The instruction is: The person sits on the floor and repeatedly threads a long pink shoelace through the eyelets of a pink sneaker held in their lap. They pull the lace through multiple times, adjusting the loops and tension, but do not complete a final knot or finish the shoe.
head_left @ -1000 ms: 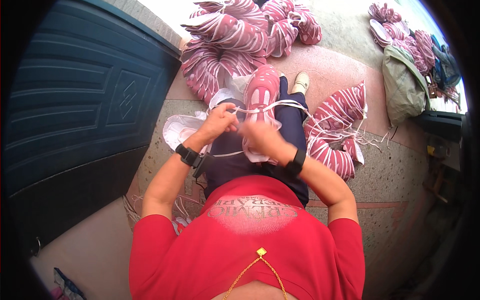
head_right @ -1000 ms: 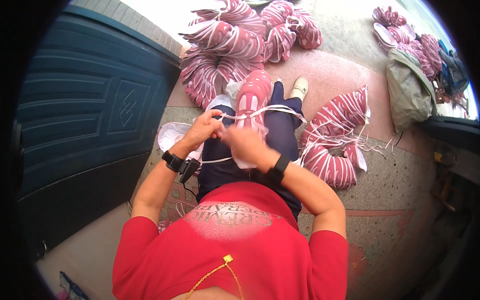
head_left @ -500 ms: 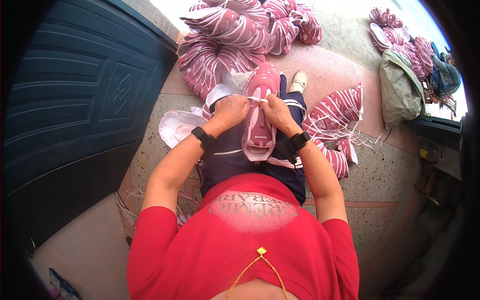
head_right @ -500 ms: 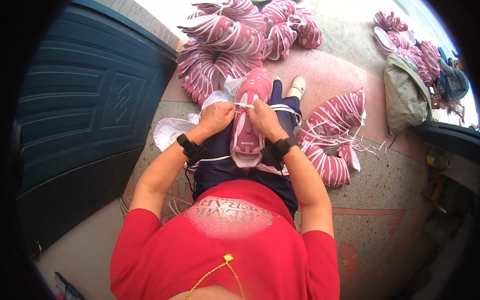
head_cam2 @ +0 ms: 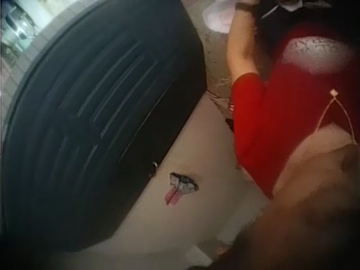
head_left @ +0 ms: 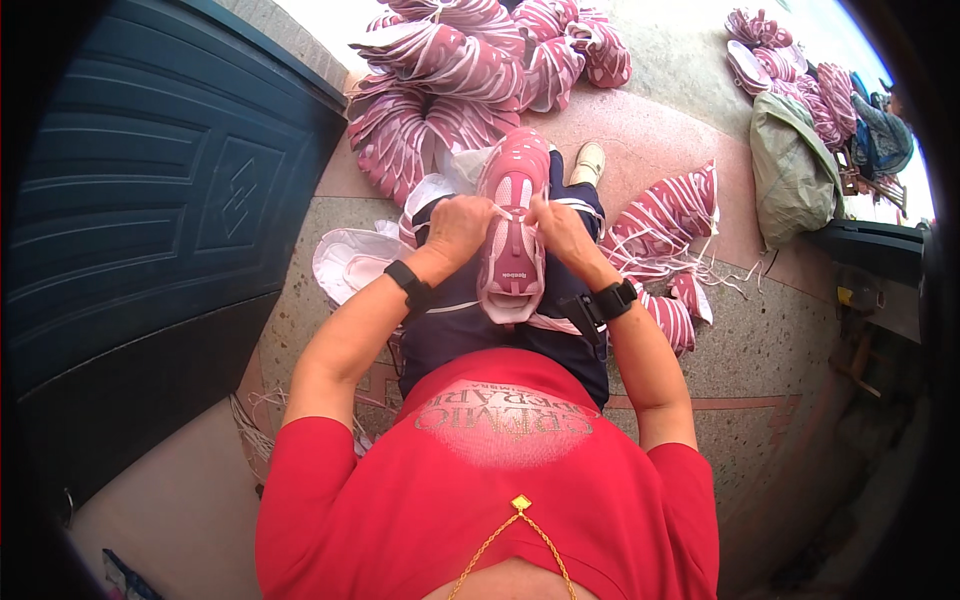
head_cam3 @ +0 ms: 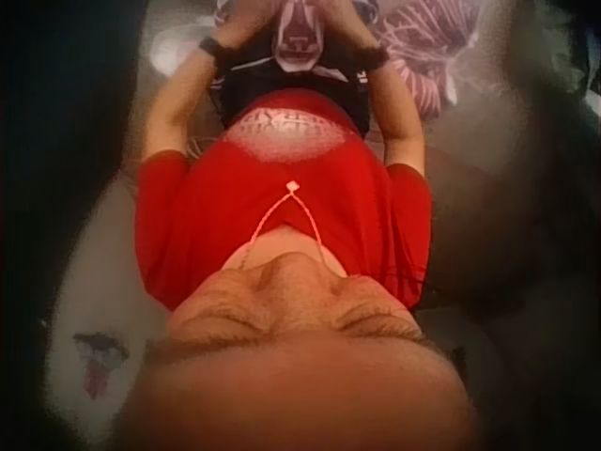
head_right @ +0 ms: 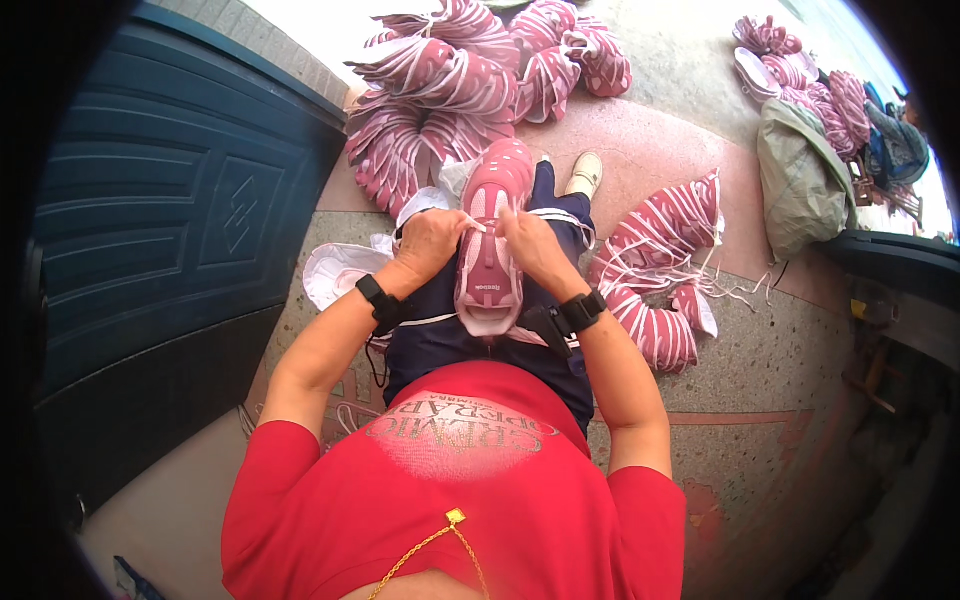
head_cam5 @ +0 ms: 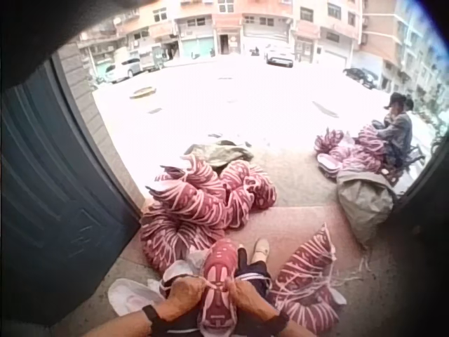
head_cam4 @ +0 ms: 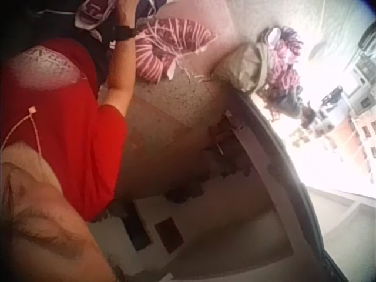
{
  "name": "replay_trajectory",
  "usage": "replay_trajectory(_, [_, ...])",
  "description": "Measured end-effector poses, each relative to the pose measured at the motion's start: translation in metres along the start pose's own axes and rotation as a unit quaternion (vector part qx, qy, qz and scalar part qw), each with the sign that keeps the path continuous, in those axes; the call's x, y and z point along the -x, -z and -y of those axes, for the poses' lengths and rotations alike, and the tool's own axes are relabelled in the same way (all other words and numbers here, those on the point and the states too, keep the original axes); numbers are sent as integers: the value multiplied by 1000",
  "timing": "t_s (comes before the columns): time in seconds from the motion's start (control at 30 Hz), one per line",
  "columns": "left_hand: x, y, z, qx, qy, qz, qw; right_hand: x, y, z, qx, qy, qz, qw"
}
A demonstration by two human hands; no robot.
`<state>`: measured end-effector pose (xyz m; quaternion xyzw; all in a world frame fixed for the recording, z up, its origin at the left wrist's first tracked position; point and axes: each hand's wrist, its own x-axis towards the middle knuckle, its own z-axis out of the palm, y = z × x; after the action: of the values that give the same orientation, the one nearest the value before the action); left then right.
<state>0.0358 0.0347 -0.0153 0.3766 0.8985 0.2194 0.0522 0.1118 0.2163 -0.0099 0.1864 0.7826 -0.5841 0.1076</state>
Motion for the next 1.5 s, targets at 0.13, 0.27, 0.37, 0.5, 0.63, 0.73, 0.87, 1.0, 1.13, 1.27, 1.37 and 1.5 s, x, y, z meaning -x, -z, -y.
replay_trajectory(0.13, [9,11,-8,16,-31,45,998,3,-15,3,61,28,92,993])
replay_trajectory(0.27, [-2,15,-5,52,62,207,975,-4,-44,3,265,112,-43,957])
replay_trajectory(0.37, [-4,9,-3,33,60,230,971,-5,-56,1,337,132,-65,930])
replay_trajectory(0.5, [-4,5,-1,9,41,242,969,-2,-62,-2,462,186,-67,865])
replay_trajectory(0.63, [0,8,-7,4,49,242,969,1,-64,2,467,190,-83,860])
replay_trajectory(0.73, [6,8,-16,-25,46,200,978,2,-63,5,446,173,-84,874])
replay_trajectory(0.87, [11,3,-14,-9,36,179,983,4,-61,-1,457,196,-78,864])
replay_trajectory(1.0, [6,-5,0,17,13,195,980,5,-68,-15,486,238,-109,834])
replay_trajectory(1.13, [9,-5,5,64,39,186,980,1,-70,-13,488,246,-98,832])
replay_trajectory(1.27, [30,4,-6,94,-22,-17,995,19,-44,1,369,244,-24,897])
replay_trajectory(1.37, [38,14,-20,102,-138,-51,984,55,-18,2,154,220,58,961])
replay_trajectory(1.5, [26,34,-53,181,-151,20,972,80,10,-3,-213,61,77,972])
